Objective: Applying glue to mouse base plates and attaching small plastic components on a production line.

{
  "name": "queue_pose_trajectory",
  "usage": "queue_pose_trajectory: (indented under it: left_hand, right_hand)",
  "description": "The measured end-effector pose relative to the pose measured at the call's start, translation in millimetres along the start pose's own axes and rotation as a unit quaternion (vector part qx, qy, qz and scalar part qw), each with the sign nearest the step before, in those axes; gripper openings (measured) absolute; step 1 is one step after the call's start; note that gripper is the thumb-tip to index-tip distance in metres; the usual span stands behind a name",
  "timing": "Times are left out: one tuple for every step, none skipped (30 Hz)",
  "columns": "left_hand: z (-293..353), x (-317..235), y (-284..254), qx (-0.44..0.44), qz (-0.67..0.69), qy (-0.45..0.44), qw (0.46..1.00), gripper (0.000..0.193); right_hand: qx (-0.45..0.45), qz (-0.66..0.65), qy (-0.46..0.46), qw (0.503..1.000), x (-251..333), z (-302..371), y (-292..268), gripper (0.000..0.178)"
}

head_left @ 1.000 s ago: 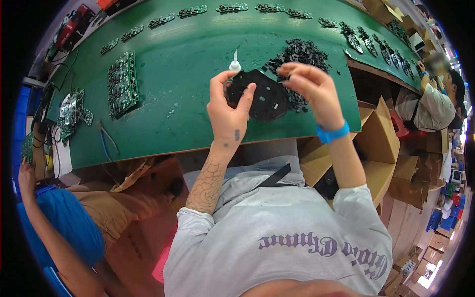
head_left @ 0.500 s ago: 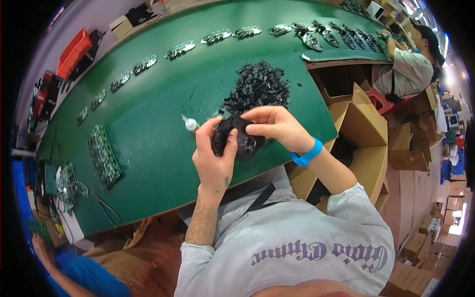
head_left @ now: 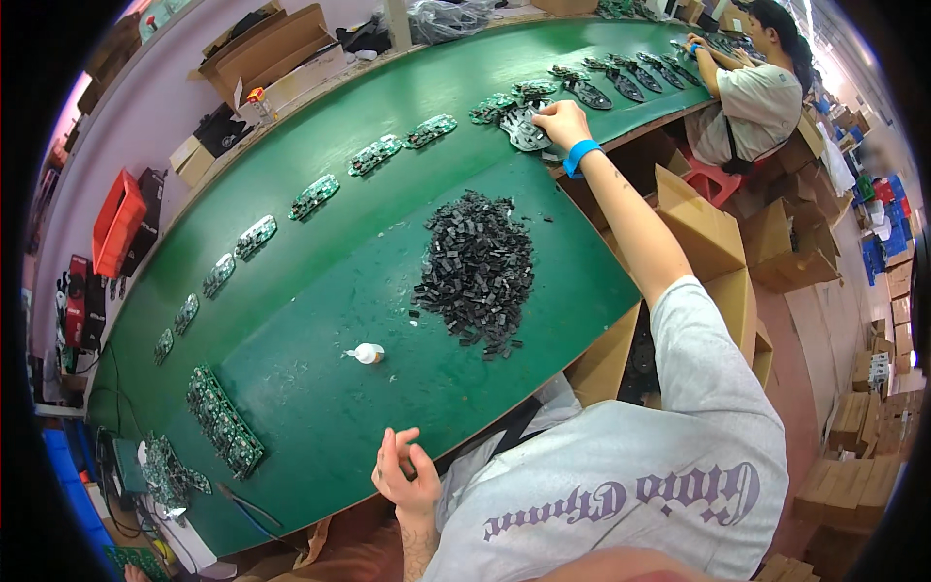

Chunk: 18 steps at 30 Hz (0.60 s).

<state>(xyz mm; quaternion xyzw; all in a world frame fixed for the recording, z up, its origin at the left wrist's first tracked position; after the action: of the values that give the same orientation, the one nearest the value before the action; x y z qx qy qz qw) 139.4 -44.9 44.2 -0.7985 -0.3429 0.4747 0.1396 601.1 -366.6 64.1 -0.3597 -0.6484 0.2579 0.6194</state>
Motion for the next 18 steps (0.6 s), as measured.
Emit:
queue_pose_trajectory:
  left_hand:
    - [3.1, 2.6, -1.4, -0.002, -0.004, -0.004, 1.0, 0.05]
    - [5.8, 6.8, -2.8, -0.006, -0.001, -0.035, 0.999, 0.046]
    - [9.0, 11.2, -3.8, -0.01, 0.002, -0.065, 0.998, 0.043]
    - [9.2, 12.5, -3.2, -0.026, 0.005, -0.069, 0.997, 0.04]
    - [8.6, 13.6, -3.2, -0.028, 0.002, -0.072, 0.997, 0.04]
    - [7.0, 13.6, -2.0, -0.019, -0.018, -0.058, 0.998, 0.039]
    - [5.9, 12.7, -1.3, -0.01, -0.038, -0.042, 0.998, 0.037]
    - [5.5, 12.1, -0.7, -0.003, -0.053, -0.045, 0.998, 0.036]
    - [4.3, 11.5, -0.2, -0.004, -0.054, -0.045, 0.998, 0.036]
    - [2.0, 9.9, 0.2, -0.005, -0.063, -0.033, 0.997, 0.035]
    - [0.3, 9.0, 0.2, -0.007, -0.072, -0.021, 0.997, 0.034]
    - [0.3, 9.1, 0.2, -0.007, -0.072, -0.02, 0.997, 0.034]
    - [0.1, 9.0, -0.1, -0.008, -0.076, -0.016, 0.997, 0.032]
    - [-0.7, 8.9, 0.0, -0.009, -0.079, -0.011, 0.997, 0.031]
    - [-0.5, 8.7, -0.4, -0.009, -0.079, -0.012, 0.997, 0.031]
    - [-1.2, 7.8, -0.7, -0.01, -0.081, -0.004, 0.997, 0.03]
    - [-1.6, 6.8, -1.1, -0.011, -0.084, 0.003, 0.996, 0.029]
    - [-1.6, 7.2, -0.8, -0.013, -0.087, 0.001, 0.996, 0.029]
  right_hand:
    - [0.009, 0.014, 0.013, 1.0, 0.4, -4.0, 5.9, 0.029]
    - [-0.009, 0.022, 0.002, 1.0, 1.7, -7.6, 6.8, 0.028]
    - [-0.026, 0.03, -0.009, 0.999, 3.2, -9.6, 8.5, 0.026]
    - [-0.021, 0.029, -0.012, 0.999, 5.2, -12.1, 13.2, 0.026]
    - [-0.024, 0.056, -0.014, 0.998, 7.7, -14.6, 16.6, 0.028]
    - [-0.028, 0.083, -0.016, 0.996, 11.3, -15.7, 18.6, 0.029]
    - [-0.033, 0.111, -0.018, 0.993, 14.6, -16.2, 20.4, 0.031]
    - [-0.005, 0.106, -0.013, 0.994, 16.5, -16.7, 23.5, 0.033]
    - [-0.004, 0.106, -0.014, 0.994, 21.2, -15.6, 25.0, 0.033]
    - [-0.002, 0.136, -0.006, 0.991, 26.4, -14.5, 26.7, 0.033]
    - [-0.001, 0.166, 0.002, 0.986, 30.5, -14.0, 28.6, 0.032]
    - [-0.007, 0.206, -0.013, 0.978, 33.6, -13.4, 31.1, 0.034]
    - [-0.008, 0.206, -0.013, 0.978, 34.2, -13.9, 30.6, 0.034]
    - [-0.012, 0.226, -0.026, 0.974, 35.9, -14.6, 29.7, 0.036]
    - [-0.014, 0.246, -0.04, 0.968, 37.3, -13.9, 30.3, 0.039]
    - [-0.006, 0.227, -0.049, 0.973, 33.7, -19.6, 28.6, 0.043]
    - [-0.023, 0.201, -0.061, 0.977, 28.7, -21.3, 19.0, 0.048]
    - [-0.079, 0.232, -0.046, 0.968, 30.0, -12.0, 6.4, 0.051]
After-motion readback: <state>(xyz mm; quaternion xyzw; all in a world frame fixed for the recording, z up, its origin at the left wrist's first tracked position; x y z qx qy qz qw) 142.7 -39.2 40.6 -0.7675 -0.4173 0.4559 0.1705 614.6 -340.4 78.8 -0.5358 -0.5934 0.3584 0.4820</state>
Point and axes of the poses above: each hand's wrist, its own z-axis away from the middle knuckle, its own y-axis out of the palm, x = y × z, the point moved 4 cm from there along -z, towards the middle knuckle, and after that the axes turned 6 degrees about x, right-handed, at the moved point
